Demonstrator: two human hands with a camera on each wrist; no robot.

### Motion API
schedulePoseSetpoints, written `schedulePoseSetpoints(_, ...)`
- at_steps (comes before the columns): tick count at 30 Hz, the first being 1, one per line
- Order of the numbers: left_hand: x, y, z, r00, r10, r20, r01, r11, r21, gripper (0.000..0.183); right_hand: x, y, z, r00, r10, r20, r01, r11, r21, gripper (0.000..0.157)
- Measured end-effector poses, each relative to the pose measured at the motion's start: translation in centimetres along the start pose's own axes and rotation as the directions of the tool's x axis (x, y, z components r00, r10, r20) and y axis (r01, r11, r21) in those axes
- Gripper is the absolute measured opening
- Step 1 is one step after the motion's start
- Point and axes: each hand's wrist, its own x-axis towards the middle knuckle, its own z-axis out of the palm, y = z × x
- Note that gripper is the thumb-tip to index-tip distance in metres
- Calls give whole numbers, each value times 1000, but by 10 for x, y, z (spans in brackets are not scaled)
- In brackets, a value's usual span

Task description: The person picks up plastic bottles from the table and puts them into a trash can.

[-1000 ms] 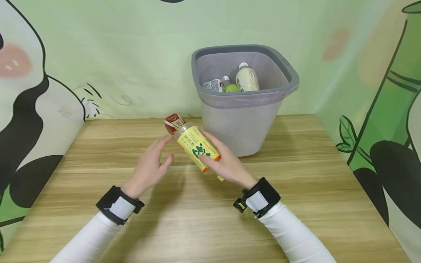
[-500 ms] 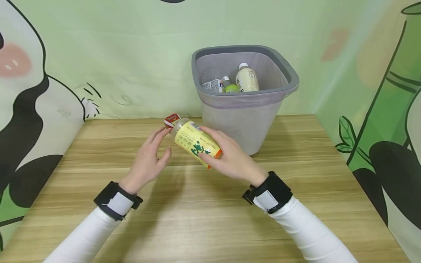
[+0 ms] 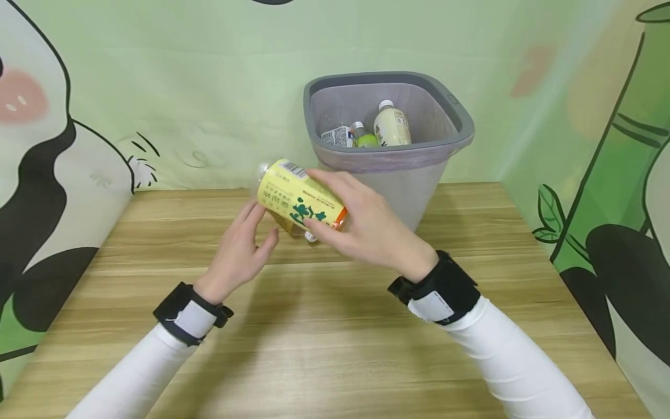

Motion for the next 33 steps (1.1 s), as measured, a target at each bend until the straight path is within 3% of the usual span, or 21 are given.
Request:
schedulePoseSetpoints(8,4,5,3,1000,13,-2,-13,999,-30,53,22,-15,-23,996,-8,-91,14,998,56,55)
schedulePoseSetpoints(12,5,7,5,1000,29,-6,-29,999,-30,51,33,-19,-34,986,74,-148,-47,983,178,51)
schedulePoseSetpoints(15,6,7,7,999,31,-6,-31,999,-26,52,42,-19,-43,963,169,-208,-102,949,298,47)
schedulePoseSetpoints(18,6,7,7,999,33,-6,-33,999,-28,52,52,-16,-52,922,282,-266,-136,878,459,43)
schedulePoseSetpoints(22,6,8,8,999,37,-4,-37,999,-29,51,62,-7,-63,855,426,-295,-137,735,664,40)
schedulePoseSetpoints(25,5,8,8,999,37,1,-37,999,-31,51,69,3,-70,809,515,-285,-149,647,747,40)
schedulePoseSetpoints(30,4,8,9,1000,30,9,-30,999,-23,52,79,22,-78,735,627,-257,-158,527,835,46)
schedulePoseSetpoints(33,3,8,10,1000,27,15,-26,999,-23,52,85,31,-79,707,657,-263,-159,509,846,50)
